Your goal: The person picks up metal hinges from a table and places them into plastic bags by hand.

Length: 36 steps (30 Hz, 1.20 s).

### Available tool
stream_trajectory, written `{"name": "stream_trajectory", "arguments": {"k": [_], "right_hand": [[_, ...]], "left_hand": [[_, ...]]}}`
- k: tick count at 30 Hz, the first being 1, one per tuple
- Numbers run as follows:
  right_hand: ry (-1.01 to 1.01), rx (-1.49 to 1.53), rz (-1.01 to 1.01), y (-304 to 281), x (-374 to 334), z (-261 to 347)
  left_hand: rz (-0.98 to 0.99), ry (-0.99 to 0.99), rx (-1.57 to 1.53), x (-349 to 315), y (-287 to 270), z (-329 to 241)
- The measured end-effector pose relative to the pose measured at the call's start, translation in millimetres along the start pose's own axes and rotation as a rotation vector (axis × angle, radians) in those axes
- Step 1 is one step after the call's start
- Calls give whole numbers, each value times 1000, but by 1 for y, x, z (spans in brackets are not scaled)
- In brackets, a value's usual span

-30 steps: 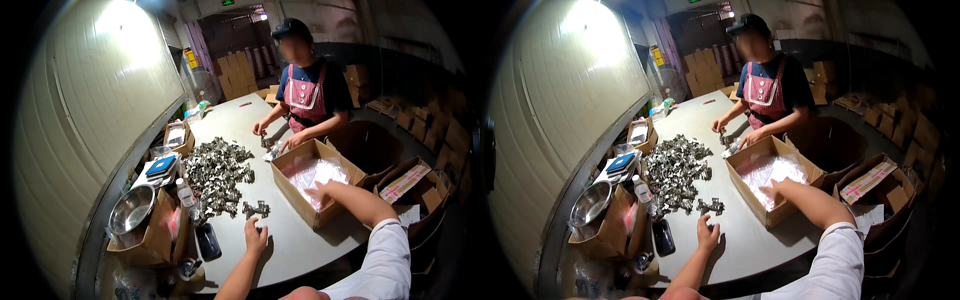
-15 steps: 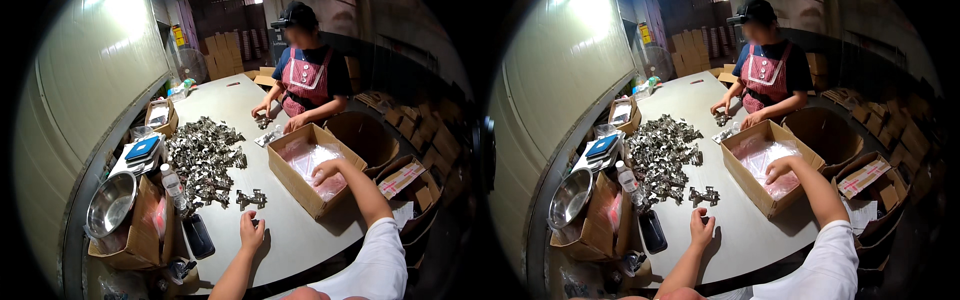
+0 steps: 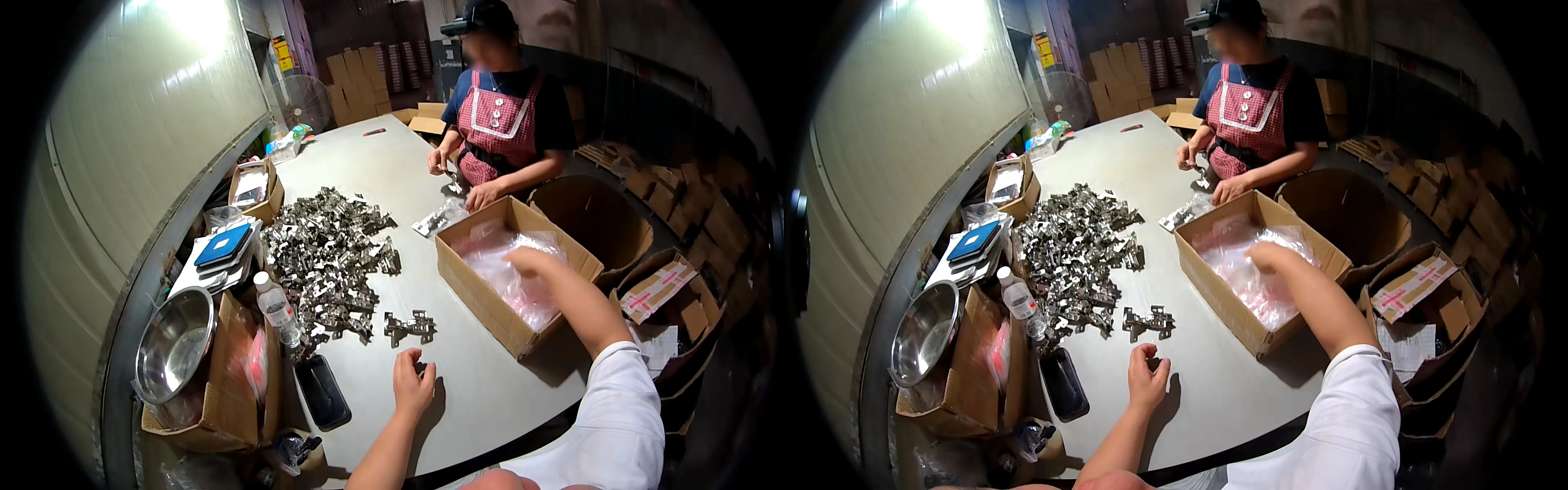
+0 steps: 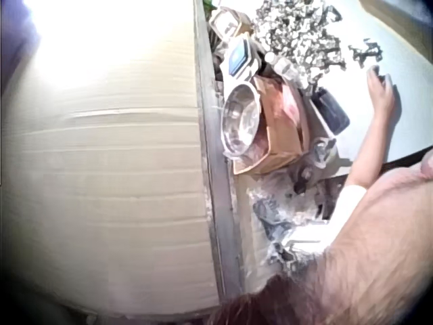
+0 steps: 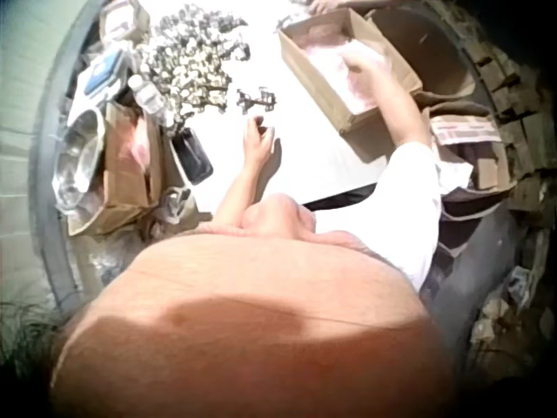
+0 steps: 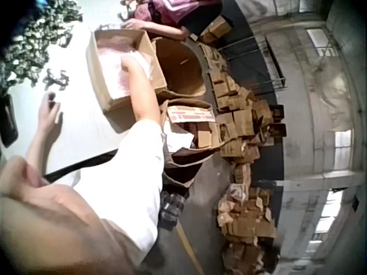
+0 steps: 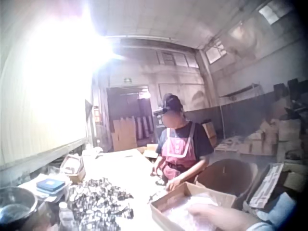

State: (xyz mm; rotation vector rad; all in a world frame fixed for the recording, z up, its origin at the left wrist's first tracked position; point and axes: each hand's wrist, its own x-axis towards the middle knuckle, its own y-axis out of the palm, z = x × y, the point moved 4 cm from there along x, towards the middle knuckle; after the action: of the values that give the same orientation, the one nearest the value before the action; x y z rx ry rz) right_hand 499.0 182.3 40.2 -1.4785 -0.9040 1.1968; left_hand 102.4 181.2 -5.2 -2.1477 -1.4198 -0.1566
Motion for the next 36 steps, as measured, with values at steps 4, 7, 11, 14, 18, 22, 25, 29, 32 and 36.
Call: {"name": "stream_trajectory", "arguments": {"k": [4, 7, 11, 14, 18, 22, 25, 29, 32, 36], "right_hand": [[52, 105, -181, -69, -42, 10], [54, 550, -446, -103, -85, 25], [103, 548, -418, -121, -110, 38], [-114, 464, -495, -123, -111, 94], [-346, 557, -479, -106, -116, 200], [-635, 321, -698, -26, -92, 294], [-614, 187, -835, 71, -84, 343], [-460, 266, -210, 70, -103, 354], [-432, 362, -441, 51, -149, 344], [-257, 694, -696, 94, -237, 287]], "left_hand": [[-32, 2, 18, 3, -3, 7], [-26, -7, 12, 3, -2, 5], [-55, 22, -13, 2, -1, 10], [-93, 16, -26, 2, -11, 18], [-150, -218, -617, 12, -21, 30], [-563, 219, -572, 8, -78, -3], [-399, 547, 198, -6, -81, -67], [325, -12, 66, -1, -50, 44], [315, 177, 478, 5, -67, 57], [358, 136, 752, -5, -28, 51]]}}
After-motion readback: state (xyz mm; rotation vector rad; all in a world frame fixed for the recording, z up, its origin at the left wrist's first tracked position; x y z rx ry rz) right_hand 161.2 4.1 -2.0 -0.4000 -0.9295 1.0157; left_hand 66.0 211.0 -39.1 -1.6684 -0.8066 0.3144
